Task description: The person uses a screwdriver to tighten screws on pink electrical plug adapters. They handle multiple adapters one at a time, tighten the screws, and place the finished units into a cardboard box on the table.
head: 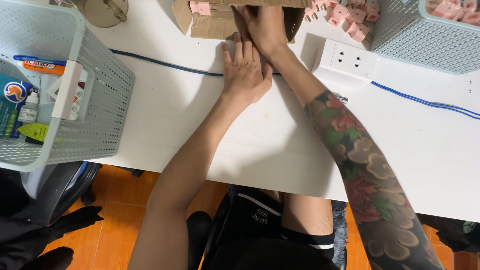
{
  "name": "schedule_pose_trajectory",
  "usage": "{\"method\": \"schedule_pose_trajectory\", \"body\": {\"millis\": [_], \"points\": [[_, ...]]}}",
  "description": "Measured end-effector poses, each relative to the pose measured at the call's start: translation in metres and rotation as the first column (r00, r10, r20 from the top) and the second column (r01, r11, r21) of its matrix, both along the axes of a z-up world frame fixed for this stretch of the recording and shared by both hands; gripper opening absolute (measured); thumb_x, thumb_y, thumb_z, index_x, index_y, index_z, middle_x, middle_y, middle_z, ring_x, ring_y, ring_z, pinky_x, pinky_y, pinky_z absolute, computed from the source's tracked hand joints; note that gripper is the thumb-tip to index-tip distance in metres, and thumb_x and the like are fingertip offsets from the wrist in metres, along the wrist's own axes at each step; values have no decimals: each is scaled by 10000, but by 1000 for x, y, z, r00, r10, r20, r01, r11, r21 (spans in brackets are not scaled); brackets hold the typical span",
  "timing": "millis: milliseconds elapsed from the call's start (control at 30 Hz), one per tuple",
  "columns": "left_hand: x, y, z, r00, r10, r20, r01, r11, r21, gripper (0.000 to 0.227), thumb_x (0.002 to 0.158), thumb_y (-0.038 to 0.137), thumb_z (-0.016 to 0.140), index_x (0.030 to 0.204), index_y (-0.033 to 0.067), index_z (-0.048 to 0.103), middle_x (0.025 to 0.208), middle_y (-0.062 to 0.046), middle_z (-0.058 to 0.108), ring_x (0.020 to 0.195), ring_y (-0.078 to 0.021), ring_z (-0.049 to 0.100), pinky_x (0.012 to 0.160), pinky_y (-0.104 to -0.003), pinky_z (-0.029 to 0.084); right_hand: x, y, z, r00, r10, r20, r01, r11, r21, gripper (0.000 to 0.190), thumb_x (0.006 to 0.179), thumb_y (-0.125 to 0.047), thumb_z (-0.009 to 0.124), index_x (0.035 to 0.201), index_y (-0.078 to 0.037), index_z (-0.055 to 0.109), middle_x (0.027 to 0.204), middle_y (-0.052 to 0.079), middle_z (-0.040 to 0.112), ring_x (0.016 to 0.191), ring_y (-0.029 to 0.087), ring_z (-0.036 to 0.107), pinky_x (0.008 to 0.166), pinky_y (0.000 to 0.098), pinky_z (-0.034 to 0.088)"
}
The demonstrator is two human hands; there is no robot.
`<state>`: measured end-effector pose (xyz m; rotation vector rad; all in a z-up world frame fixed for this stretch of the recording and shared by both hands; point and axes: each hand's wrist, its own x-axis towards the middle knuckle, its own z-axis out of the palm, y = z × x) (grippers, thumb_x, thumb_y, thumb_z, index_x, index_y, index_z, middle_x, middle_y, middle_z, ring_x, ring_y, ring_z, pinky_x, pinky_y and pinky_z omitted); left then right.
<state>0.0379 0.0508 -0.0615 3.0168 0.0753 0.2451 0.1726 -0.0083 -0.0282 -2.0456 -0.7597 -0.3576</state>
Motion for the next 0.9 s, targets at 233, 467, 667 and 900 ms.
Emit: {"method": "schedule_pose_trajectory", "body": {"millis": [233, 467, 667, 900], "points": [[-4, 1, 4, 999, -4, 44, 4, 1000, -7, 790, 1144, 528, 295, 1633, -50, 523, 1761, -237, 439, 1674, -405, 273, 1349, -728, 180, -26, 8, 24, 1000, 21, 5, -21, 1000, -20, 165, 1119, -243, 720, 1087, -83, 700, 1053, 107, 809, 973, 319, 741, 848, 446, 569], [-4, 1, 3, 999, -4, 43, 4, 1000, 19, 786, 1141, 544, 313, 1617, -39, 541, 1736, -226, 459, 1662, -407, 287, 1350, -723, 192, -11, 27, -4, 998, 47, 30, -46, 998, -54, 189, 1125, -233, 656, 1102, -54, 710, 1076, 163, 810, 989, 405, 733, 851, 497, 568], [-6, 6, 20, 999, -36, -33, 34, 998, -45, 766, 1132, 514, 321, 1602, -50, 539, 1712, -229, 457, 1670, -424, 278, 1347, -749, 165, -49, 13, 43, 997, 41, 60, -35, 995, -92, 229, 1130, -225, 602, 1115, -29, 719, 1096, 210, 811, 1002, 479, 727, 855, 541, 567], [-3, 8, 10, 965, -80, 249, 79, 997, 13, 715, 1101, 410, 576, 1679, -8, 524, 1624, -249, 553, 1563, -458, 419, 1322, -744, 254, -86, -76, 45, 982, 187, -18, -188, 970, -157, 419, 1236, -249, 457, 1509, -16, 674, 1435, 211, 697, 1337, 411, 635, 1167, 486, 441]]}}
